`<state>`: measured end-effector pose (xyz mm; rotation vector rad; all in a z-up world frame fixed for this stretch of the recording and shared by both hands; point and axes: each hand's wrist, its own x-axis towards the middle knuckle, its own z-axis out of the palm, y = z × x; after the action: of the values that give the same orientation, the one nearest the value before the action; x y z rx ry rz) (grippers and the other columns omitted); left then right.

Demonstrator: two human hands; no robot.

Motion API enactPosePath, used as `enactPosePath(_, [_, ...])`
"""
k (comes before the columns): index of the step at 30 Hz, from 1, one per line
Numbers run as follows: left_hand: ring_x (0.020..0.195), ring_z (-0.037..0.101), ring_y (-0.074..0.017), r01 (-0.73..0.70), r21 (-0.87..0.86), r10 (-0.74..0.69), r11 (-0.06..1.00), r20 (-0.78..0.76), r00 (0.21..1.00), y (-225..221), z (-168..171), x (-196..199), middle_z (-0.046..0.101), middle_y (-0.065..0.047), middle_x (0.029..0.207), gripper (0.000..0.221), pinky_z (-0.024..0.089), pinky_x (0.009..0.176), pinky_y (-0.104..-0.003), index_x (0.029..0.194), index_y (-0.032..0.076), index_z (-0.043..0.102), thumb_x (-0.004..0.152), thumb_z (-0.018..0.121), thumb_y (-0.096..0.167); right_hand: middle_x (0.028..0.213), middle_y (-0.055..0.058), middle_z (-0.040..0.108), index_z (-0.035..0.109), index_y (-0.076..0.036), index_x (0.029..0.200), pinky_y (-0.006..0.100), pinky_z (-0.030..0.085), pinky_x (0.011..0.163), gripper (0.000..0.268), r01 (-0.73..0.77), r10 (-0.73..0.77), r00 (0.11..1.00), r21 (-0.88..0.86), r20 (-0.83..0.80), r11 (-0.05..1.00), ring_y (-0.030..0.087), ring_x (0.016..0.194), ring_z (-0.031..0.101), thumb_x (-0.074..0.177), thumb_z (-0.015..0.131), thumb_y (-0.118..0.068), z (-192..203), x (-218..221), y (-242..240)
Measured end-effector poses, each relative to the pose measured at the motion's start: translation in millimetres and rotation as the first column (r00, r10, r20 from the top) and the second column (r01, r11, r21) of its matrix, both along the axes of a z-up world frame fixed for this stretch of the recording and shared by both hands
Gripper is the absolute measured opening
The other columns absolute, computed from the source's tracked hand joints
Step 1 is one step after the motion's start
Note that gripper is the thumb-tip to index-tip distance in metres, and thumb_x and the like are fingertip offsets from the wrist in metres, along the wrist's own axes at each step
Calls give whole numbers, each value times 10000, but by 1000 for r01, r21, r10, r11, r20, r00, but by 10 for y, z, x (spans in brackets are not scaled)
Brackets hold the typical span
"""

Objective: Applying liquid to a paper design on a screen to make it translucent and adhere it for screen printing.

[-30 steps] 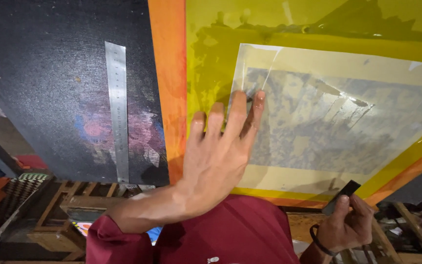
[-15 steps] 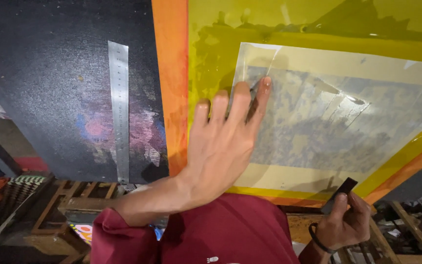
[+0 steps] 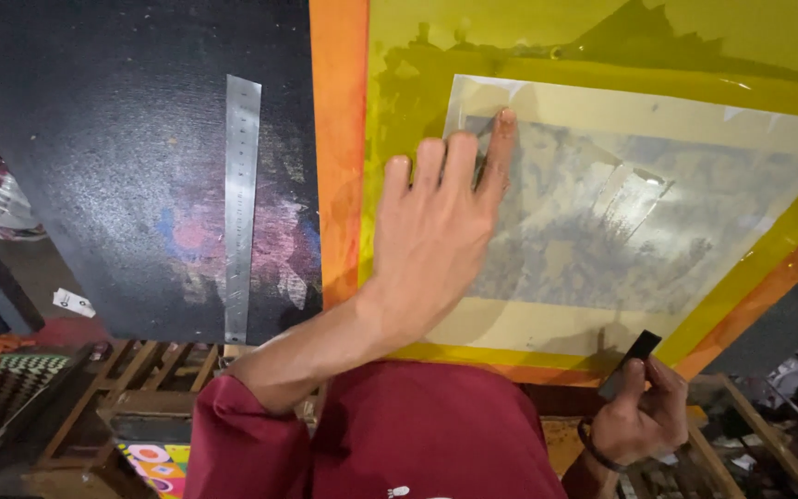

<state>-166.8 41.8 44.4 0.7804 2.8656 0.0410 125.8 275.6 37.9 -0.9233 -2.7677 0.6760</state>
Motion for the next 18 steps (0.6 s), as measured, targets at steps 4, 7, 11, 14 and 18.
enactPosePath(4, [883,441,-211,-3,29,3,1000,0,1000,-18,90,91,497,-59,1043,532,349,710,-355,1529,74,476,1011,588,127,1025,268,656,688,148,1158,507,537,825,213,-7,7,999,-4,-33,1000,367,950,633,1181,713,-62,13,57,-8])
enactPosePath(7, [888,455,-210,-21,47,22,999,-26,999,-35,121,227,512,-44,1056,527,357,712,-349,1496,93,538,1071,666,379,1021,257,638,668,154,1137,468,513,815,179,26,-31,997,-66,-74,998,337,963,609,1179,707,-15,22,88,-38])
enactPosePath(11, [908,468,-208,-27,36,29,999,-40,999,-68,147,406,527,-49,1085,493,376,724,-344,1464,97,566,1067,633,382,1037,270,661,684,128,1161,496,529,789,209,28,-35,994,-65,-103,997,372,970,643,1162,717,-79,-43,231,5])
enactPosePath(14, [916,474,-214,-41,59,43,997,-31,999,-93,142,566,523,-46,1076,513,383,733,-352,1453,88,567,1045,645,389,1041,251,661,683,124,1154,477,509,798,202,32,-41,991,-73,-129,997,347,976,630,1159,706,-77,-16,231,-39])
enactPosePath(18, [911,496,-223,-67,117,67,991,3,998,-121,129,817,552,-65,1108,586,396,722,-356,1425,64,592,981,706,429,1075,229,622,637,107,1155,462,507,849,115,17,-57,975,-186,-214,982,327,1015,595,1145,661,-5,16,203,-98])
